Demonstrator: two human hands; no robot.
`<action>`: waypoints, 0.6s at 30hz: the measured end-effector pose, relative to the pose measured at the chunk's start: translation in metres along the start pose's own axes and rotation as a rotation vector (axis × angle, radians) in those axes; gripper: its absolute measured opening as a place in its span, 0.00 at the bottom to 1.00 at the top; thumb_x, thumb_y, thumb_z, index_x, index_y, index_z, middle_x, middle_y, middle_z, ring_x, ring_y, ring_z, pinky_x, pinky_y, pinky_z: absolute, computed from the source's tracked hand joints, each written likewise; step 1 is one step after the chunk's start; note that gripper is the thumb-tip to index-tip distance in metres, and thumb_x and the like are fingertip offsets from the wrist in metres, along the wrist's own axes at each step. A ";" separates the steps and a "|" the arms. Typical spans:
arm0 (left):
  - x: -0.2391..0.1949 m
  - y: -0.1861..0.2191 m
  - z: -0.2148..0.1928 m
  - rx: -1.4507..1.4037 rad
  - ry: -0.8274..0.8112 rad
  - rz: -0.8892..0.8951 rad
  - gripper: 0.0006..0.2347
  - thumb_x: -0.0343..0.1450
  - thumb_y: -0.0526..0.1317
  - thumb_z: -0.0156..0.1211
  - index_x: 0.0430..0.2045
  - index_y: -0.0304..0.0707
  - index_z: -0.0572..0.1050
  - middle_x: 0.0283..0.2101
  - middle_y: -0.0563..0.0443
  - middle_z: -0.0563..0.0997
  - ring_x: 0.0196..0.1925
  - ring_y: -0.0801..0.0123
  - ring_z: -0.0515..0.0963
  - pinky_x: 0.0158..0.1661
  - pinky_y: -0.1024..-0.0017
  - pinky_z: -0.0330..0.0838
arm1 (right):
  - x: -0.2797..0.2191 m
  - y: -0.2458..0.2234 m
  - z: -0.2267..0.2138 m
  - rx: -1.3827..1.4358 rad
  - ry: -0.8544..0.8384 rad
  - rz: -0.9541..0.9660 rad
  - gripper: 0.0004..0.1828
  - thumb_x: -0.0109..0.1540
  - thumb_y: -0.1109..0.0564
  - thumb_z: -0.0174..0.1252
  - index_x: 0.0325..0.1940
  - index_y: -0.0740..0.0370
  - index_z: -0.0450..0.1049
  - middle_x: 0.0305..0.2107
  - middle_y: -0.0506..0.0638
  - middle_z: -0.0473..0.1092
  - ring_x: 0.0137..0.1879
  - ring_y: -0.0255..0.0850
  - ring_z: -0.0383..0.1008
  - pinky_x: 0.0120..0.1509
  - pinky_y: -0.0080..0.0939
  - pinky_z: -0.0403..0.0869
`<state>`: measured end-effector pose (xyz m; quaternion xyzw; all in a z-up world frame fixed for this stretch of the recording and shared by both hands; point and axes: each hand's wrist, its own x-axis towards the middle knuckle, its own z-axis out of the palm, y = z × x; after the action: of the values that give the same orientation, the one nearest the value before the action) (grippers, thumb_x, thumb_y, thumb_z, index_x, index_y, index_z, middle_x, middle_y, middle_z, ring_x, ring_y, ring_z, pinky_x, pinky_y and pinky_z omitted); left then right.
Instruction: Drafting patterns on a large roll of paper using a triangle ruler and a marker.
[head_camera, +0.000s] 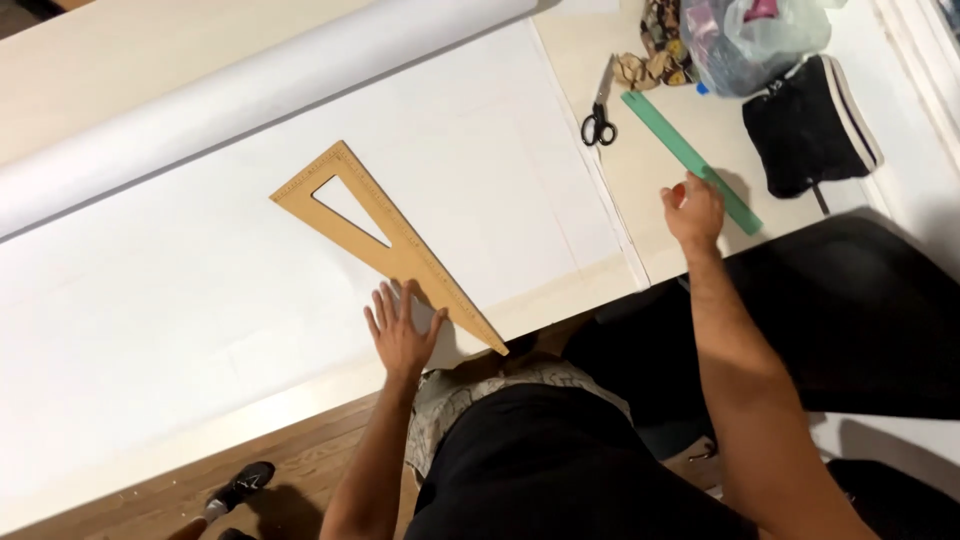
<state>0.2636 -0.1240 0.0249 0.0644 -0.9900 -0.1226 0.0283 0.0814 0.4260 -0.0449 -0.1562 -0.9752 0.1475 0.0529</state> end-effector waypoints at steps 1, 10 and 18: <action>-0.013 -0.004 0.003 0.030 0.056 -0.058 0.36 0.67 0.68 0.57 0.68 0.53 0.67 0.73 0.38 0.64 0.75 0.49 0.61 0.72 0.48 0.48 | 0.002 -0.013 0.000 -0.001 0.019 -0.029 0.30 0.63 0.37 0.65 0.62 0.58 0.77 0.47 0.60 0.76 0.57 0.59 0.76 0.63 0.57 0.71; -0.083 0.020 0.021 -0.050 -0.092 -0.212 0.30 0.65 0.64 0.62 0.61 0.60 0.69 0.62 0.53 0.70 0.64 0.58 0.72 0.57 0.58 0.69 | 0.096 -0.113 0.059 0.171 0.107 -0.107 0.19 0.65 0.41 0.64 0.47 0.58 0.80 0.34 0.55 0.76 0.46 0.57 0.79 0.51 0.57 0.77; -0.115 0.023 0.019 -0.205 -0.203 -0.348 0.16 0.68 0.61 0.61 0.32 0.53 0.79 0.29 0.57 0.79 0.37 0.60 0.80 0.38 0.61 0.73 | 0.136 -0.123 0.131 0.063 0.038 -0.075 0.31 0.54 0.36 0.71 0.42 0.66 0.76 0.38 0.63 0.74 0.47 0.63 0.76 0.48 0.60 0.75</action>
<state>0.3732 -0.0814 0.0076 0.2182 -0.9441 -0.2315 -0.0868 -0.1020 0.3221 -0.1238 -0.1208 -0.9741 0.1729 0.0819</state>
